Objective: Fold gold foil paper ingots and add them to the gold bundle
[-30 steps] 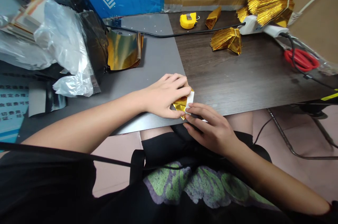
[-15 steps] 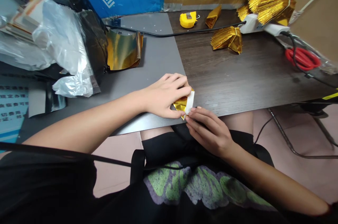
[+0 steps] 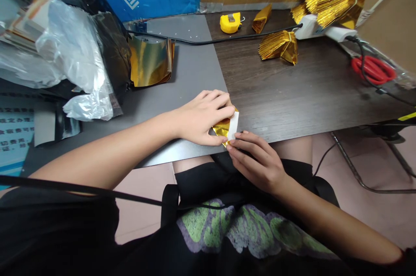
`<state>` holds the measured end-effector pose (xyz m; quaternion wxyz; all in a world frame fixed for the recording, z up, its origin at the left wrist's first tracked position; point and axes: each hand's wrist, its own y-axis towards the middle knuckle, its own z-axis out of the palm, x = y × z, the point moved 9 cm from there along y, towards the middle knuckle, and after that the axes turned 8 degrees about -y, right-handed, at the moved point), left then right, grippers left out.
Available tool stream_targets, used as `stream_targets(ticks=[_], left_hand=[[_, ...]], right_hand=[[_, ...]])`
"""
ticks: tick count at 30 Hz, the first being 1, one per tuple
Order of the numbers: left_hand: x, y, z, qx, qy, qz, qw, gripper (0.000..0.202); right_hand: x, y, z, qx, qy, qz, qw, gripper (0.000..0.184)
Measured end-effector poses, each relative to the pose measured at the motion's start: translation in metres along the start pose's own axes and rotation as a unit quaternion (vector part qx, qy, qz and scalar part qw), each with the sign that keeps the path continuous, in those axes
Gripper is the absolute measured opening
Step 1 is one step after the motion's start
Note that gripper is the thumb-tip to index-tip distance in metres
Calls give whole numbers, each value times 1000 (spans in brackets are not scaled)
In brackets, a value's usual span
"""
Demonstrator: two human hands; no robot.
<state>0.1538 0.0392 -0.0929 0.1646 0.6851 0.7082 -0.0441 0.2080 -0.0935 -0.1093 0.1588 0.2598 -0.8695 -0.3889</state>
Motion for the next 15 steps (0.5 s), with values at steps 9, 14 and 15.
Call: stream_targets(ticks=[9,14,15], left_hand=[[-1,-1,0,-6,6,6,1000,49],[0,-1,0,1,10,2,1000,48],[0,-1,1,4,10,1,1000,48]], right_hand=[[-1,1,2,-1,-2,10,1000,36],[0,-3,1,-6,-12,10,1000,38],[1,-5,1,-8,-18,12,1000,39]])
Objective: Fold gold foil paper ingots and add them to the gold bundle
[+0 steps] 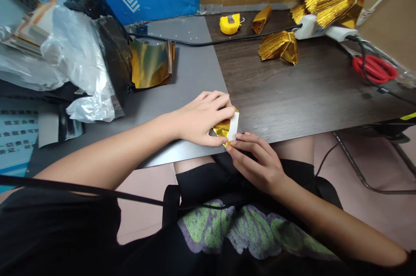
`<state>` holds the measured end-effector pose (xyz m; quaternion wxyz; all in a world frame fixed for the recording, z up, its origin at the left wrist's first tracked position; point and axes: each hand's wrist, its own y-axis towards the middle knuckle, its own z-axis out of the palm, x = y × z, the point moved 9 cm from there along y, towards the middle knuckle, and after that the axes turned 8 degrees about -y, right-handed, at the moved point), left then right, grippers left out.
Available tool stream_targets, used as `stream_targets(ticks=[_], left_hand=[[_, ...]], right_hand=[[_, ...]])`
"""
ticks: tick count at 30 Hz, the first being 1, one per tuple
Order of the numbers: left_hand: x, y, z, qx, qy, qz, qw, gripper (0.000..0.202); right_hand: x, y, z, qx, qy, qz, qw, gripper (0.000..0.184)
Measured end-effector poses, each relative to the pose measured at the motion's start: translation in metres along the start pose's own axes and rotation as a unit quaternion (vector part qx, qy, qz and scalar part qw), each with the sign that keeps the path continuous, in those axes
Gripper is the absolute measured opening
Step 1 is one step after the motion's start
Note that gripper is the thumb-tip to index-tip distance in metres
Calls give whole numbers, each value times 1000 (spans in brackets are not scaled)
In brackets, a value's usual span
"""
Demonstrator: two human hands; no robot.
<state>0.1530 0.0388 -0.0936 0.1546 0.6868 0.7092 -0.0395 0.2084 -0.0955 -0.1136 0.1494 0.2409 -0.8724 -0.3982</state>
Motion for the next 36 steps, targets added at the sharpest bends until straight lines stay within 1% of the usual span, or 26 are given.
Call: stream_targets(ticks=[4,8,10,12,15,18,21,23,24,26,28,32,34,36], left_hand=[[0,0,0,4,4,-4,1000,49],[0,0,0,3,7,-6,1000,50],[0,0,0,5,6,-6,1000,49],[0,0,-1,7,0,-2,1000,47],[1,-1,-4,7,-24,7,1000,46],[3,-3,-7,16,-44,23,999,45],[5,-6,-11,8,-52,35,998,48],[9,-8,-14,9,-59,29,998,49],[12,-8,-14,15,-62,21,998,50],[16,-9,-15,32,-59,1,998,51],[18,-10,-17,44,-51,-12,998,55],[12,-9,-24,56,-61,-23,996,54],[9,-8,-28,53,-66,-39,996,48],[7,-8,-31,53,-57,-63,995,36]], right_hand=[[0,-6,4,-12,-37,16,999,42],[3,-7,6,-15,-64,9,998,43],[4,-2,4,-9,-59,6,998,40],[3,7,2,13,-41,12,999,36],[-3,25,-2,48,15,6,999,30],[-15,46,-10,55,57,-38,996,32],[-42,66,-15,47,45,-64,996,26],[-67,76,-9,75,37,-45,995,23],[-78,79,-4,94,50,-36,994,25],[-90,81,9,135,98,-41,985,24],[-95,78,17,150,137,-50,978,18],[-95,72,20,120,150,-65,979,9],[-92,69,20,114,139,-78,981,10],[-91,67,20,122,129,-81,981,14]])
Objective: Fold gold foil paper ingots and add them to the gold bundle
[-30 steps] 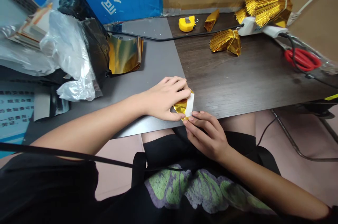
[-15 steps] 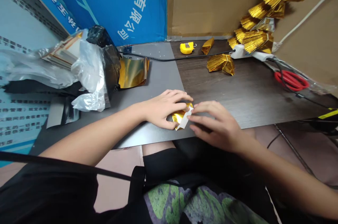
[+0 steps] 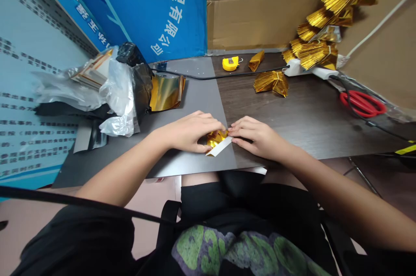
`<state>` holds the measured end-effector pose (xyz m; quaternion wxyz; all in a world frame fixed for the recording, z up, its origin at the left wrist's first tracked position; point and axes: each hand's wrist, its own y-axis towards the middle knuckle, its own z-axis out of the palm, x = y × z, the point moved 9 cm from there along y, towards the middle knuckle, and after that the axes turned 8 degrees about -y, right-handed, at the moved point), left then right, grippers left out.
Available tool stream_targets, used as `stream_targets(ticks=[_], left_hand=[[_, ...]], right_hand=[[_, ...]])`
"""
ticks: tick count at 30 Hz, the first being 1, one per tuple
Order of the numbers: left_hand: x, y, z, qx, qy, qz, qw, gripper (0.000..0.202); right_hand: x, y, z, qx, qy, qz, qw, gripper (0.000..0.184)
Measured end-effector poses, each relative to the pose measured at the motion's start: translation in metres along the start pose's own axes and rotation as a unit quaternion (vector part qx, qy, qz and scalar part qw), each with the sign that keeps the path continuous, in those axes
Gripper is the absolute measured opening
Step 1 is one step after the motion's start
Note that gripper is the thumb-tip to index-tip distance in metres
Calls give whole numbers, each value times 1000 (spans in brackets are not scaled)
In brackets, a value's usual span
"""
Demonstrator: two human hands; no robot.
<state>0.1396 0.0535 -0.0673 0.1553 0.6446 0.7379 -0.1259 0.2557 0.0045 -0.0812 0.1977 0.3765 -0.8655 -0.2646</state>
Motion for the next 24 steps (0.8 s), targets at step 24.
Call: stream_targets(ticks=[24], left_hand=[[-56,-69,29,-277,117,-102,948,18]], right_hand=[[18,-10,-3,18,-50,-42,998,18]])
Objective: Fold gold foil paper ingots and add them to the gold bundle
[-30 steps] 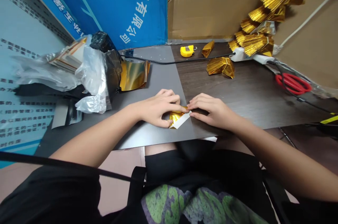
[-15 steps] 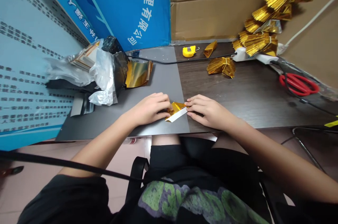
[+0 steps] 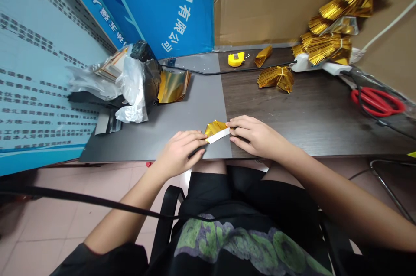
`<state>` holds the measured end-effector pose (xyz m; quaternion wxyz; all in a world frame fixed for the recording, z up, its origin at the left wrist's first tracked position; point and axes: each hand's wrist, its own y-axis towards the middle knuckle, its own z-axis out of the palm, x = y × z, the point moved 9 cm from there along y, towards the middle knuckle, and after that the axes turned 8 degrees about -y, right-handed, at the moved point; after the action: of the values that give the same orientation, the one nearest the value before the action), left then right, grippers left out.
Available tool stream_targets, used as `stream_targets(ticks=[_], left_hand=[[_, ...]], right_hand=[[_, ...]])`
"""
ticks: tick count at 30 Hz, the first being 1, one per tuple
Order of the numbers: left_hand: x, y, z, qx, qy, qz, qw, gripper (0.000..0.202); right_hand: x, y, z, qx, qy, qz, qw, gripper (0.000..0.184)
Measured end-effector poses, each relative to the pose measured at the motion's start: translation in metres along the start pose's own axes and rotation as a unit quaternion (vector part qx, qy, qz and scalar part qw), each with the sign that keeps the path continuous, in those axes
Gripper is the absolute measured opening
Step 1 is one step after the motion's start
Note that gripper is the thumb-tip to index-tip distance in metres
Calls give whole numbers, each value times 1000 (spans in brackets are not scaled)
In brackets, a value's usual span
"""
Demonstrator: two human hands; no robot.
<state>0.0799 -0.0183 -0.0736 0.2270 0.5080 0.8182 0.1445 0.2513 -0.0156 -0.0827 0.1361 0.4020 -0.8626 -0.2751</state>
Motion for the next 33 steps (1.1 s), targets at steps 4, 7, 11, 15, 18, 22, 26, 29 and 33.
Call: stream_targets(ticks=[4,7,11,15,18,22,26,29,33], left_hand=[[-3,1,3,2,39,3,999,20],[-5,1,3,3,45,2,999,19],[-7,-2,3,11,33,-1,999,20],[-11,-9,5,14,15,10,1000,29],[-14,-13,5,-12,20,26,999,27],[-14,-16,4,-42,15,32,998,25],[-14,-18,4,-53,4,29,998,22],[-14,-20,4,-58,-5,27,998,17],[-17,-21,5,-72,-15,29,997,15]], right_hand=[[-2,0,-1,-1,20,3,1000,17],[-4,-3,-1,14,40,11,999,18],[1,-10,-4,26,51,3,998,19],[9,-19,-8,27,60,1,998,22],[13,-23,-10,23,67,2,998,27],[15,-24,-11,22,65,2,998,28],[17,-25,-11,31,49,-2,998,26],[19,-25,-9,38,46,-5,998,26],[22,-26,-11,11,53,-6,999,20]])
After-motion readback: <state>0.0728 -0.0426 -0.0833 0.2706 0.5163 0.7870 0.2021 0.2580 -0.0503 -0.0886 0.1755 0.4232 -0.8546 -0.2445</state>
